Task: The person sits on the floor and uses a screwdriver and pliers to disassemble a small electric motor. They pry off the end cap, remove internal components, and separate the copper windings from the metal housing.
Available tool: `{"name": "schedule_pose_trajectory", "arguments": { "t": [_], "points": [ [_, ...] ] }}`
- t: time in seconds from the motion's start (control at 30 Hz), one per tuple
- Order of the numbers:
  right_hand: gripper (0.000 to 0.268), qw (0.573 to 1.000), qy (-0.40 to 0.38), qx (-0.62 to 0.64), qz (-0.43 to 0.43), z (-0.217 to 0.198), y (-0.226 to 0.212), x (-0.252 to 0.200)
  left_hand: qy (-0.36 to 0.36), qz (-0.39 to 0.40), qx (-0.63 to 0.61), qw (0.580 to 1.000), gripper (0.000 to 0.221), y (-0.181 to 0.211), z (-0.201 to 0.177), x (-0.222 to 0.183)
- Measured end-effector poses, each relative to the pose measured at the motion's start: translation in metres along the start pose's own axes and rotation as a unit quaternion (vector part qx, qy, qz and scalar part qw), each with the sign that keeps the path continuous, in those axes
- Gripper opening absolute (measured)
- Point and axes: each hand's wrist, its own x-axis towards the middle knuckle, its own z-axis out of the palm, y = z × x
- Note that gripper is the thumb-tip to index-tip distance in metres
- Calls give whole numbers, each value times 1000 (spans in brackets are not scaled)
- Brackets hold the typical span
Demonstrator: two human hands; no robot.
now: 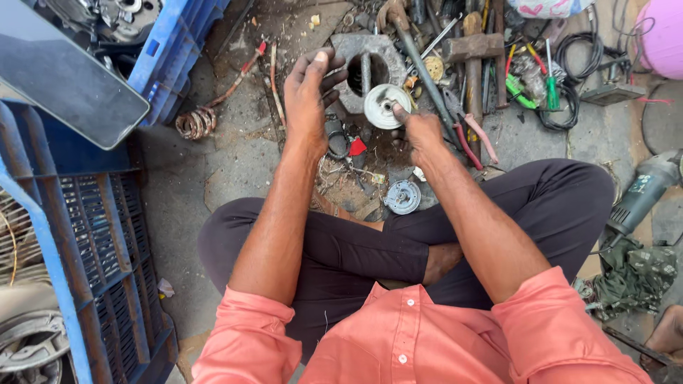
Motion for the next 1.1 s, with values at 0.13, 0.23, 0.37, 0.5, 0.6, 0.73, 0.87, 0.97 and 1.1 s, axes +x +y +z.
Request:
{"name": "schedule_pose_trajectory", "arguments": {
  "t": [0.13, 0.23, 0.37, 0.5, 0.6, 0.73, 0.87, 0.97, 1.1],
  "points": [
    [26, 983, -98, 114, -101, -23, -11, -12, 0, 6, -15, 1000, 43, 3, 0, 2],
    [24, 976, -115, 149, -108, -32, 6, -6, 3, 9, -15, 1000, 44, 3, -2, -2],
    [21, 994, -11, -5, -106, -47, 28, 20, 10, -3, 1, 1000, 42, 1, -1, 4],
    [23, 990, -47, 14, -132, -49, 39, 21, 12, -1, -6, 1000, 42, -11, -9, 6],
    [30, 931, 71, -250, -258, -40, 13, 4, -9, -27, 49, 998, 46, -14, 3, 10],
    [44, 759, 115, -387, -510, -21, -7, -52, -44, -182, 45, 981, 63, -22, 13, -9],
    [52, 614, 25, -433, -660, -35, -40, -81, -93, -176, -120, 973, 79, -10, 21, -15],
    [41, 738, 64, -398, -541, -65, -61, -70, -92, -136, -134, 977, 74, 3, 15, -14],
    [29, 729, 64, -465, -498, -115, -65, -43, -127, -109, -176, 970, 68, 15, 14, -17]
  ]
}}
